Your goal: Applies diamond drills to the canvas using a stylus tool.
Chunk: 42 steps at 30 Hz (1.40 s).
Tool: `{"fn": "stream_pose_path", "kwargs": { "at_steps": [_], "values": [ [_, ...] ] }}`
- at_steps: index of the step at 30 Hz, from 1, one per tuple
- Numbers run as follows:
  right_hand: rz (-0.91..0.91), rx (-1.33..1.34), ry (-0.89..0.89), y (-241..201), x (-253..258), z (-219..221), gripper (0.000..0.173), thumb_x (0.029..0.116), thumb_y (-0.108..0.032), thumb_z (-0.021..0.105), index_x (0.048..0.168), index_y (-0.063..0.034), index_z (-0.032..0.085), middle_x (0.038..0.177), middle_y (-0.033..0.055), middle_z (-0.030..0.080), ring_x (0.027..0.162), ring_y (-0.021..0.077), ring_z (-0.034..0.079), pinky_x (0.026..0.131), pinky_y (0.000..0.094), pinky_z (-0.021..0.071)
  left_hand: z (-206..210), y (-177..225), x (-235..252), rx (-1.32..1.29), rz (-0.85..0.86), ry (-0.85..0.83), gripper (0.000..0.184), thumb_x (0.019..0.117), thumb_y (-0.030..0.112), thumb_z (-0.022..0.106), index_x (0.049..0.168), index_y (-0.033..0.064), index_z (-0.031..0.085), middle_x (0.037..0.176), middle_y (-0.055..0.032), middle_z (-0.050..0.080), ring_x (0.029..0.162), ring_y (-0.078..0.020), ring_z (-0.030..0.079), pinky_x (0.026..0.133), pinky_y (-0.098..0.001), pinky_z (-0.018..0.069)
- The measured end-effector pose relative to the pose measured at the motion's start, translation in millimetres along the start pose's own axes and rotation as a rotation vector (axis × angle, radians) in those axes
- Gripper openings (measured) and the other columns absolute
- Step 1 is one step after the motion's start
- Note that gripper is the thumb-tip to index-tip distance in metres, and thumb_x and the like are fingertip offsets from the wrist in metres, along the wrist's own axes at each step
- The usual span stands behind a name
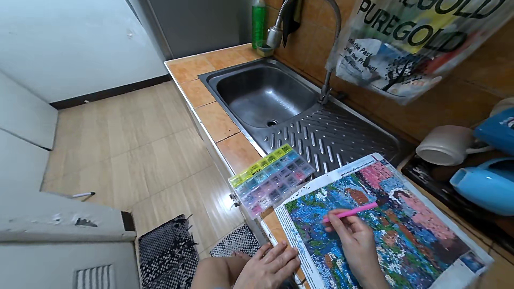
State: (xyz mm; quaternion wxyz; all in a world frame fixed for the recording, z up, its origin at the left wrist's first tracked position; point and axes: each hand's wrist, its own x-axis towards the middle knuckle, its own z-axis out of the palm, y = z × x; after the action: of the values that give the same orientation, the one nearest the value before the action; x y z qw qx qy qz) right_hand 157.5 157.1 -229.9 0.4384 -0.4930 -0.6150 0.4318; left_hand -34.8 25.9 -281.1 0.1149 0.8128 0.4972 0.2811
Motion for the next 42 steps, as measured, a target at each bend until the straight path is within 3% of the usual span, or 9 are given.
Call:
{"fn": "stream_pose_path", "kwargs": {
  "at_steps": [20, 30, 42],
  "values": [
    [0.024, 0.033, 0.007, 6.9, -22.1, -3.7, 0.013, 0.0956, -0.003, 0.056, 0.101, 0.0048, 0.064, 0.084, -0.0012, 0.071, 0.072, 0.0013, 0.069, 0.067, 0.0181, 0.0600, 1.5, -0.1, -0.8, 0.011, 0.008, -0.002, 0.051, 0.0861, -0.010, 0.057, 0.130, 0.0122, 0.068, 0.139, -0.0046, 0.066, 0.135, -0.0270, 0.058, 0.109, -0.0438, 0.0469],
    [-0.078, -0.045, -0.027, 15.0, -24.6, -2.5, 0.014, 0.0944, -0.004, 0.057, 0.097, 0.0052, 0.067, 0.083, 0.0003, 0.071, 0.071, -0.0006, 0.067, 0.066, 0.0164, 0.0582, 2.0, 0.3, -1.2, 0.026, 0.005, 0.008, 0.051, 0.0866, -0.009, 0.057, 0.131, 0.0130, 0.068, 0.140, -0.0036, 0.066, 0.135, -0.0262, 0.057, 0.109, -0.0434, 0.0469],
    [-0.068, -0.067, -0.023, 16.0, -25.9, -1.4, 0.014, 0.0944, -0.004, 0.058, 0.097, 0.0051, 0.067, 0.083, 0.0006, 0.071, 0.071, -0.0007, 0.068, 0.066, 0.0160, 0.0580, 3.1, -0.4, -1.2, 0.018, 0.002, 0.019, 0.050, 0.0855, -0.010, 0.058, 0.129, 0.0130, 0.069, 0.139, -0.0036, 0.066, 0.135, -0.0256, 0.058, 0.109, -0.0426, 0.0473]
  ]
}}
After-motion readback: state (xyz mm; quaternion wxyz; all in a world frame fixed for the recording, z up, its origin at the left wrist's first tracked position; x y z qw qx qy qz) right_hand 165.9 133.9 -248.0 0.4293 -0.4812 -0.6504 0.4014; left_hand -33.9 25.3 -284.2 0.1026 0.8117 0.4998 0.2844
